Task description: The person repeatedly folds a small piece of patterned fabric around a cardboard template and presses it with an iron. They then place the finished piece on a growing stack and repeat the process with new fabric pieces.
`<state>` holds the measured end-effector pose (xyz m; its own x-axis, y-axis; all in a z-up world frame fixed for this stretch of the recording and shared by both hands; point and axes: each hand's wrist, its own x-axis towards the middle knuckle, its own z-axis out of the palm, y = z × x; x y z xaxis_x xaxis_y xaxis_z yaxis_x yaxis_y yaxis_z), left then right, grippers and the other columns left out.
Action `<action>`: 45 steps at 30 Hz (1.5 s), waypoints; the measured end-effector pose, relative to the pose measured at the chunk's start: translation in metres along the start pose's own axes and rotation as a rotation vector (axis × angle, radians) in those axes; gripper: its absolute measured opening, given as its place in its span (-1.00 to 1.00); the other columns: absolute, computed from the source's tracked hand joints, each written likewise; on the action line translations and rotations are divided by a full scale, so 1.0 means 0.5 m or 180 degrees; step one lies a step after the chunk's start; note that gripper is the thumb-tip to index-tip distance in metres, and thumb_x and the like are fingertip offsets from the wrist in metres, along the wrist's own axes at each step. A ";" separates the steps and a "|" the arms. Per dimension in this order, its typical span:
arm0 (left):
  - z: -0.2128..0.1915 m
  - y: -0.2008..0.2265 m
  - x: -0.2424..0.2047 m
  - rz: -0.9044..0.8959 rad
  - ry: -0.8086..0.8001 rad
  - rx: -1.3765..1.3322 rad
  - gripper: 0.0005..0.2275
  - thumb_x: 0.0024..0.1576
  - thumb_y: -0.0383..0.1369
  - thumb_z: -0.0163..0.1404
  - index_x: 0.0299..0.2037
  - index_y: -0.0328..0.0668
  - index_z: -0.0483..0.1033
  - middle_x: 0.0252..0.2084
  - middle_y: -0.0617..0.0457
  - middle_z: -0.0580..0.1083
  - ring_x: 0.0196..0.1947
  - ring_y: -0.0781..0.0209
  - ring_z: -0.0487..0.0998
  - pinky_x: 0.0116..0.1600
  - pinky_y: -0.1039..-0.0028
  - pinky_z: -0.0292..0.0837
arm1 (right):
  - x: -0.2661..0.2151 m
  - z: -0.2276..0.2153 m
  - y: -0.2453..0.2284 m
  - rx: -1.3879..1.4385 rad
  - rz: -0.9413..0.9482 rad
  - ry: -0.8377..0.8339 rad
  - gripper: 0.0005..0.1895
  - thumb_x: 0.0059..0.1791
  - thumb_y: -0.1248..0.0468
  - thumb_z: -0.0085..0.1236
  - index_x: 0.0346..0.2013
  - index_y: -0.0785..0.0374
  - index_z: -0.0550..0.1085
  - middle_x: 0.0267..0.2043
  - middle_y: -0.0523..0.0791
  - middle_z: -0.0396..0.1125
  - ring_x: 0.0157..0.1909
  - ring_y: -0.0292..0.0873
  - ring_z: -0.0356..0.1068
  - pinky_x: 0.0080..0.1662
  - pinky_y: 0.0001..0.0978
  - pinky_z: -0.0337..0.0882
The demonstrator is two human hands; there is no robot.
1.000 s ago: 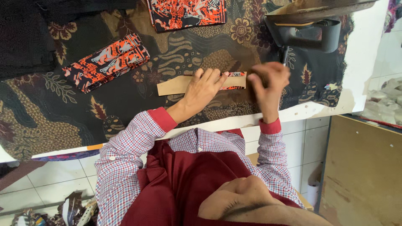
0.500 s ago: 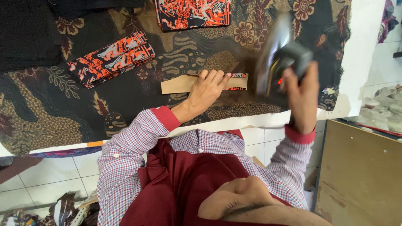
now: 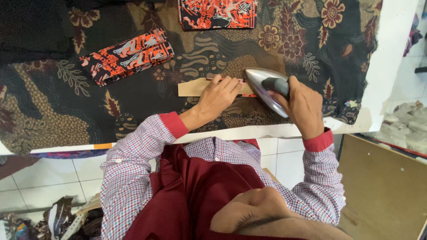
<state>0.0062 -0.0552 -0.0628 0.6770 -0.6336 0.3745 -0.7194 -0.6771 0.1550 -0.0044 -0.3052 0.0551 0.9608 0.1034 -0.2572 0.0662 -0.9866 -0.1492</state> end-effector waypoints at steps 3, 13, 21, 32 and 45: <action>-0.028 -0.032 -0.035 -0.0171 -0.0216 -0.0243 -0.83 0.16 -0.33 0.03 -0.06 -0.04 0.55 -0.15 0.23 0.44 0.00 0.36 0.46 0.26 0.40 0.10 | 0.043 0.005 -0.029 -0.0123 -0.0725 0.0596 -0.52 -0.03 -0.11 0.34 -0.34 0.22 0.40 -0.39 -0.04 0.43 -0.37 0.03 0.46 -0.40 -0.16 0.32; -0.110 -0.057 -0.116 -0.0472 -0.0023 -0.0839 -0.72 0.13 -0.09 0.15 -0.14 -0.09 0.56 -0.16 0.22 0.45 -0.02 0.31 0.46 0.16 0.29 0.07 | 0.125 0.017 -0.136 -0.0237 -0.1246 0.0458 -0.48 -0.06 -0.21 0.35 -0.44 0.14 0.42 -0.50 -0.08 0.41 -0.53 -0.02 0.41 -0.48 -0.17 0.26; -0.078 -0.045 -0.101 -0.0679 0.0148 -0.0867 -0.90 0.15 -0.28 0.19 -0.24 0.02 0.54 -0.25 0.25 0.42 -0.14 0.33 0.44 0.09 0.29 0.07 | 0.138 0.022 -0.127 -0.0139 -0.1315 0.0430 -0.54 -0.09 -0.13 0.38 -0.41 0.15 0.42 -0.45 -0.11 0.43 -0.50 -0.01 0.41 -0.46 -0.15 0.26; -0.064 -0.050 -0.097 -0.0686 0.0218 -0.0687 -0.89 0.20 -0.26 0.14 -0.22 -0.01 0.49 -0.14 0.18 0.46 -0.02 0.28 0.49 0.15 0.29 0.07 | -0.062 -0.004 0.034 -0.0263 -0.0668 0.0665 -0.58 -0.18 -0.11 0.50 -0.40 0.10 0.52 -0.49 -0.14 0.38 -0.46 -0.10 0.40 -0.37 -0.25 0.31; -0.059 -0.070 -0.101 -0.0976 -0.0013 -0.1022 -0.91 0.24 -0.36 0.12 -0.12 -0.06 0.49 -0.12 0.15 0.43 -0.07 0.22 0.44 0.12 0.28 0.08 | -0.016 0.050 -0.089 -0.0263 -0.1000 0.0381 -0.57 -0.16 -0.16 0.37 -0.39 0.08 0.47 -0.50 -0.13 0.42 -0.45 -0.04 0.45 -0.40 -0.18 0.31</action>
<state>-0.0071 0.0115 -0.0600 0.8667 -0.4235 0.2636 -0.4967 -0.6836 0.5348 -0.0218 -0.2587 0.0399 0.9145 0.3930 -0.0965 0.3807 -0.9163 -0.1244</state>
